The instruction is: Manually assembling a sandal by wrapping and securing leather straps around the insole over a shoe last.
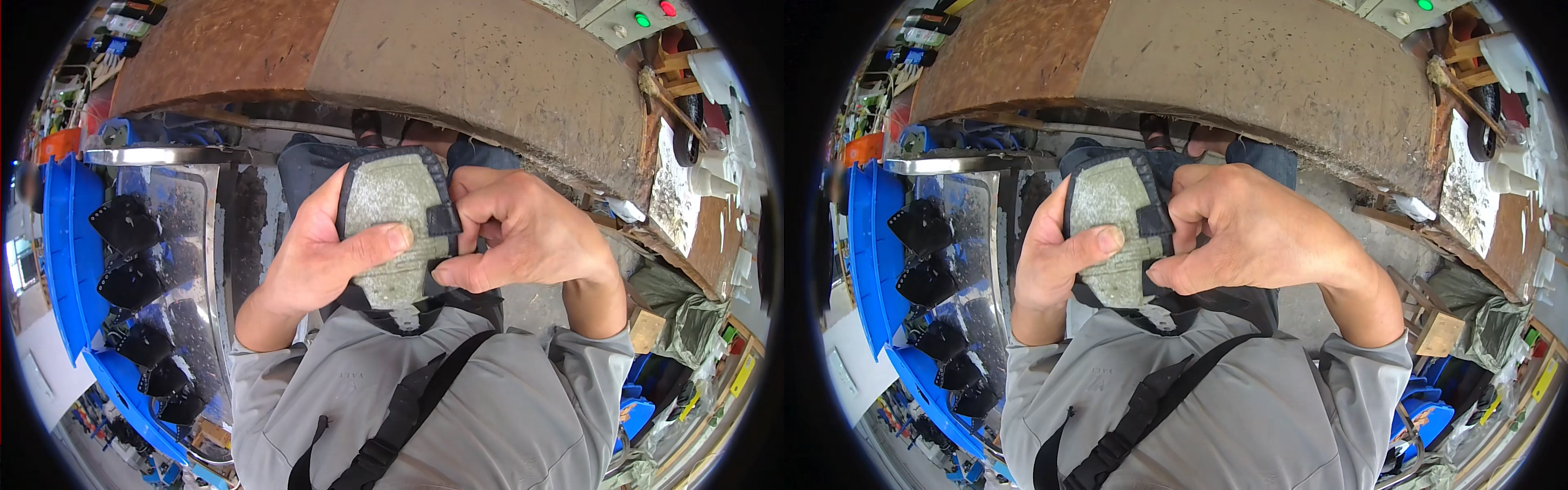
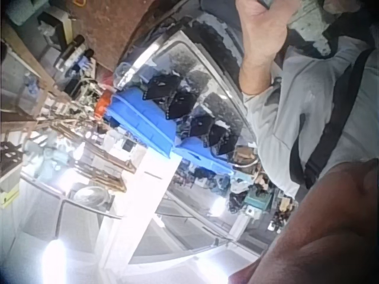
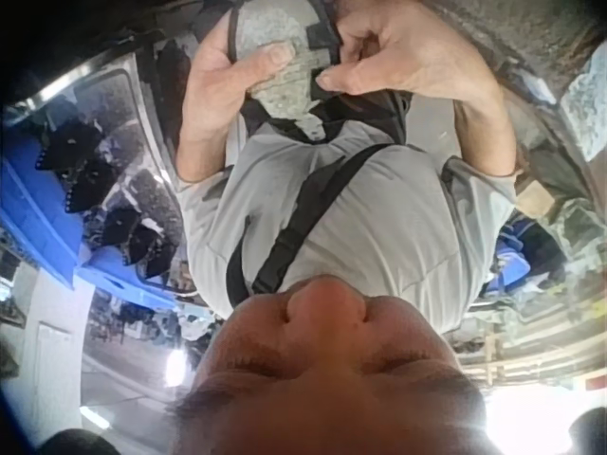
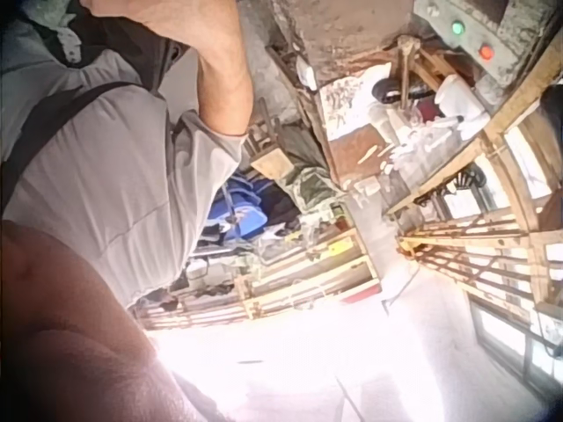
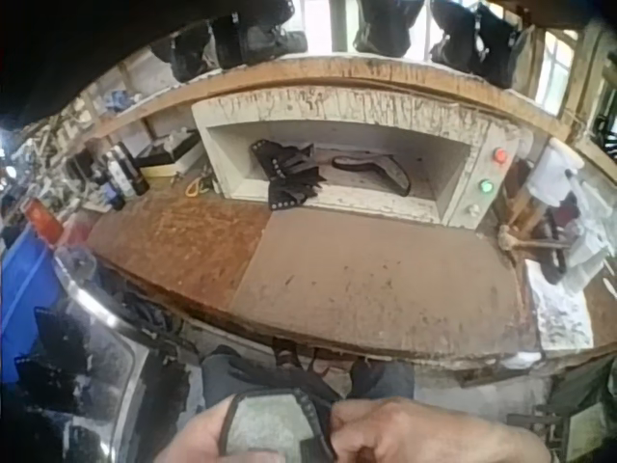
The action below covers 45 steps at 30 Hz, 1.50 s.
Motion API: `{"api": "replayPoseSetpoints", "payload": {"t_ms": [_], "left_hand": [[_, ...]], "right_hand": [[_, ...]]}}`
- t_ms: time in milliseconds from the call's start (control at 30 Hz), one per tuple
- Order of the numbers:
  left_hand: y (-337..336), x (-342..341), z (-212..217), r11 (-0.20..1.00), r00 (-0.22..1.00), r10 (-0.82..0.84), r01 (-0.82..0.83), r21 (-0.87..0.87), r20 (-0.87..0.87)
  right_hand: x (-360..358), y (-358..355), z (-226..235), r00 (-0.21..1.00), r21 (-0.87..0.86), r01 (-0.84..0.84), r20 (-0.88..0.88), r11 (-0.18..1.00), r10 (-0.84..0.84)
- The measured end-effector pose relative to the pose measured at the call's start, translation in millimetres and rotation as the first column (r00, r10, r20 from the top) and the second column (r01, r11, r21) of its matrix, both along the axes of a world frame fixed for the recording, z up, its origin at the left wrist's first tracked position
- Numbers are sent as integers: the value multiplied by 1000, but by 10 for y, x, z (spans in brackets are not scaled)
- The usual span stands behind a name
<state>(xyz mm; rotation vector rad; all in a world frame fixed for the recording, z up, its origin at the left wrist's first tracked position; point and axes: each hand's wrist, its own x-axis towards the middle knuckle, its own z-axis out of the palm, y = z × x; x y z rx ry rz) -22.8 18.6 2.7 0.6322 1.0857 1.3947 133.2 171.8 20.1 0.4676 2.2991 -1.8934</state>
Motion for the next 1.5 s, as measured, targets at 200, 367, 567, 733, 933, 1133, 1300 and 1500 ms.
{"api": "replayPoseSetpoints", "payload": {"t_ms": [200, 367, 567, 733, 933, 1133, 1300, 1500], "left_hand": [[60, -22, -113, 998, 996, 20, -16, -55, 85], [108, -86, -212, 994, 988, 54, -40, -98, 145], [-141, -147, -525, 936, 990, 133, -113, 335, -38], [-96, -212, -221, 961, 918, 268, -278, -7, 291], [-51, -301, 152, 976, 877, 198, -219, -3, 437], [-62, -230, -60, 979, 879, 201, -165, -121, 432], [-99, -169, 66, 971, 899, 237, -210, -112, 369], [-96, -162, 69, 978, 913, 208, -186, -95, 351]], "right_hand": [[30, -120, -181, 975, 254, 171, -179, 952, -128], [18, -173, -220, 969, 310, 242, -123, 920, -214], [315, 175, -566, 913, -135, 237, -308, 962, -268], [465, 81, -996, 847, -673, -131, -458, 728, -271], [267, -99, -438, 765, -547, -8, -542, 837, -347], [161, -137, -362, 837, -399, -67, -521, 915, -166], [40, -159, -316, 706, 6, 52, -708, 999, -33], [108, -194, -214, 805, 31, 64, -592, 997, -33]]}}
